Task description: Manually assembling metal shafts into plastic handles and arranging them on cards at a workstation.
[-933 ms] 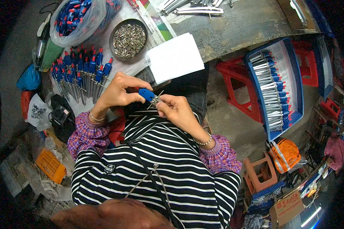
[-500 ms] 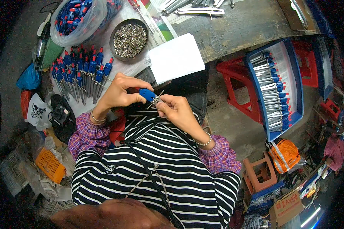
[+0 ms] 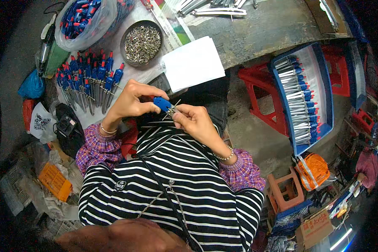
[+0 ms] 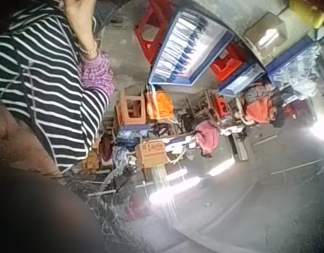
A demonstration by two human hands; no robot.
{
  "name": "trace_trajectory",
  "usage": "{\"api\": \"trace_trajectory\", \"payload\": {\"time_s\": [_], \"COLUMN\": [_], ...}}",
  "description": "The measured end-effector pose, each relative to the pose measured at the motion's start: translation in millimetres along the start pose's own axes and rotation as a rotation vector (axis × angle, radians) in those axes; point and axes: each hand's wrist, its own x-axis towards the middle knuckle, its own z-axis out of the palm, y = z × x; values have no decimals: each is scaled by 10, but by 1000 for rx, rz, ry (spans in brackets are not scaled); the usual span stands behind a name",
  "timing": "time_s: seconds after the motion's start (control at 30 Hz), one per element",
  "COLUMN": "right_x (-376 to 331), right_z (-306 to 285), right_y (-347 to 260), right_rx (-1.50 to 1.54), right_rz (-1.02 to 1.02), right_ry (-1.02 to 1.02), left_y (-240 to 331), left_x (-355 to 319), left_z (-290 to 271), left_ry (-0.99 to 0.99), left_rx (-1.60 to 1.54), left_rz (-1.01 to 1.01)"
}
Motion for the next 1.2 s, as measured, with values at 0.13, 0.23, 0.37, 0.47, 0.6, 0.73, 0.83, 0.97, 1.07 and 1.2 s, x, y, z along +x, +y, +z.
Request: {"api": "trace_trajectory", "payload": {"time_s": [0.13,0.23,0.37,0.47,0.6,0.73,0.83,0.97,1.07,1.2], "right_x": [17,23,12,-2,-6,-11,-19,-17,-16,-7], "right_z": [4,-5,-1,11,8,6,8,22,19,16], "right_y": [-1,10,6,-18,-12,-27,-29,-19,-17,-26], "right_rx": [22,-10,-22,-63,-67,-90,-103,-84,-49,-26], "right_rz": [-23,-35,-44,-49,-64,-52,-61,-55,-37,1], "right_ry": [33,21,28,35,41,38,23,29,21,8], "left_y": [-12,9,45,52,47,51,80,82,77,22], "left_x": [-1,-4,24,14,13,21,26,19,23,25], "left_z": [11,-6,-35,-24,-23,-32,-53,-50,-46,-28], "left_ry": [44,25,-32,-32,-30,-38,-79,-73,-67,-32], "left_rx": [12,-3,-24,-31,-37,-34,-30,-34,-45,-44], "left_rz": [53,11,2,0,6,0,-40,-51,-59,18]}}
